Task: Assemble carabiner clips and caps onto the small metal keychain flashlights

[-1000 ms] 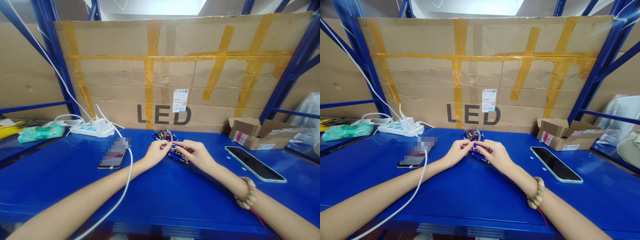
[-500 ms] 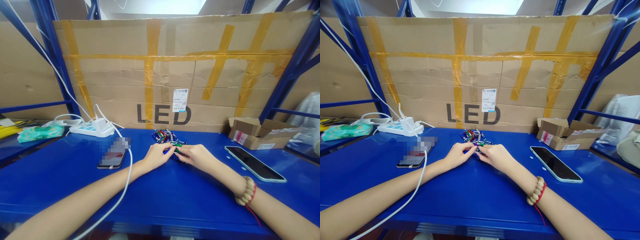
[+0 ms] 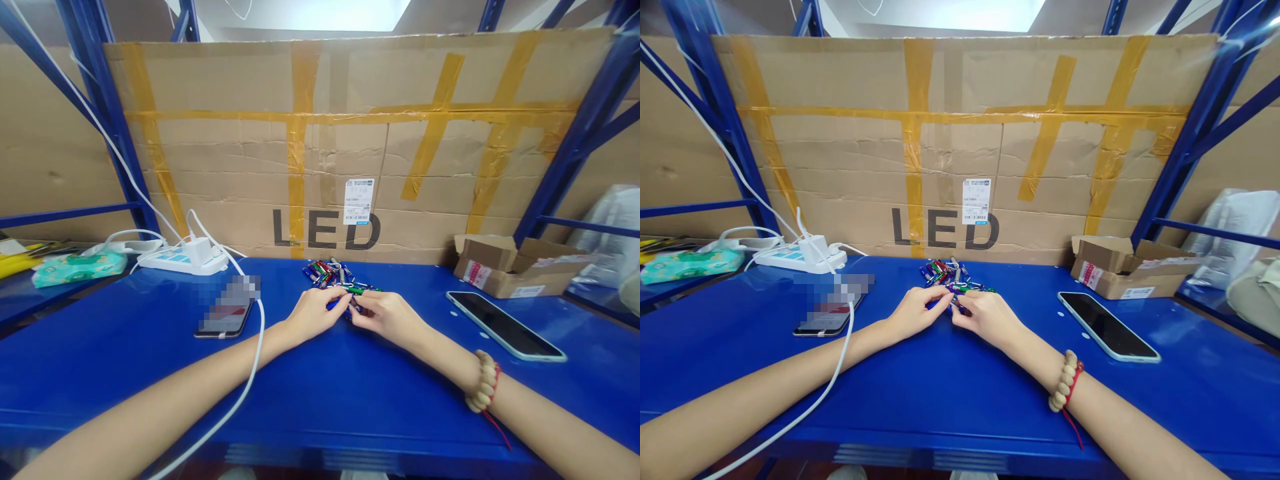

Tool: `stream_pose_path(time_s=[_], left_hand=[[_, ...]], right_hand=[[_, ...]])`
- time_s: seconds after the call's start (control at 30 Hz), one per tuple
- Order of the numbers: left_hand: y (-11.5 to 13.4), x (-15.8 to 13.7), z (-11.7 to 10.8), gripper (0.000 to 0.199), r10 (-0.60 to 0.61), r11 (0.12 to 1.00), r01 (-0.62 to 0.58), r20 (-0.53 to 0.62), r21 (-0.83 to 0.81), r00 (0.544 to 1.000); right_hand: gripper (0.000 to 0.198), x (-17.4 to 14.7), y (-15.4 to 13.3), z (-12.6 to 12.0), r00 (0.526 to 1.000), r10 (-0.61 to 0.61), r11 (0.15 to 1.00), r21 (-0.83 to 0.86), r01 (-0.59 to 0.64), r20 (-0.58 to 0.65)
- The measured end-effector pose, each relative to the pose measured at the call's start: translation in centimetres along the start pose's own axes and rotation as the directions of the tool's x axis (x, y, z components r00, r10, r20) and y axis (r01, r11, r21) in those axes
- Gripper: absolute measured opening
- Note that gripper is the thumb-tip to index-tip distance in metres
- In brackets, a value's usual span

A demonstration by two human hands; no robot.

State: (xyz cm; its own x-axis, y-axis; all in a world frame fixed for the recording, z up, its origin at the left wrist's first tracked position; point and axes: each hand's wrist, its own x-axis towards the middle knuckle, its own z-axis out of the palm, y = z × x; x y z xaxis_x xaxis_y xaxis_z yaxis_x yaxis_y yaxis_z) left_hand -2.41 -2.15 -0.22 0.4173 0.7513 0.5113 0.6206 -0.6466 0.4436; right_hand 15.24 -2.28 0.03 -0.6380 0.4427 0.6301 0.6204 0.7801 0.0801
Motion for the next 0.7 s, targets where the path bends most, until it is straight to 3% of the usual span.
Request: stream_pose_path(time_s=[0.53,0.7], left_hand=[[0.27,0.02,-0.23,0.030,-0.032,0.999,0.032,0.004,-0.021,0.999],[0.46,0.06,-0.43,0.031,-0.087,0.996,0.087,0.033,-0.023,0.996]], right_hand=[[0.034,0.22,-0.14,-0.12,0.994,0.108,0.984,0.142,-0.105,-0.016],[0.039,0.53,0.15,-0.49,0.985,0.157,0.979,0.146,-0.145,-0.076]])
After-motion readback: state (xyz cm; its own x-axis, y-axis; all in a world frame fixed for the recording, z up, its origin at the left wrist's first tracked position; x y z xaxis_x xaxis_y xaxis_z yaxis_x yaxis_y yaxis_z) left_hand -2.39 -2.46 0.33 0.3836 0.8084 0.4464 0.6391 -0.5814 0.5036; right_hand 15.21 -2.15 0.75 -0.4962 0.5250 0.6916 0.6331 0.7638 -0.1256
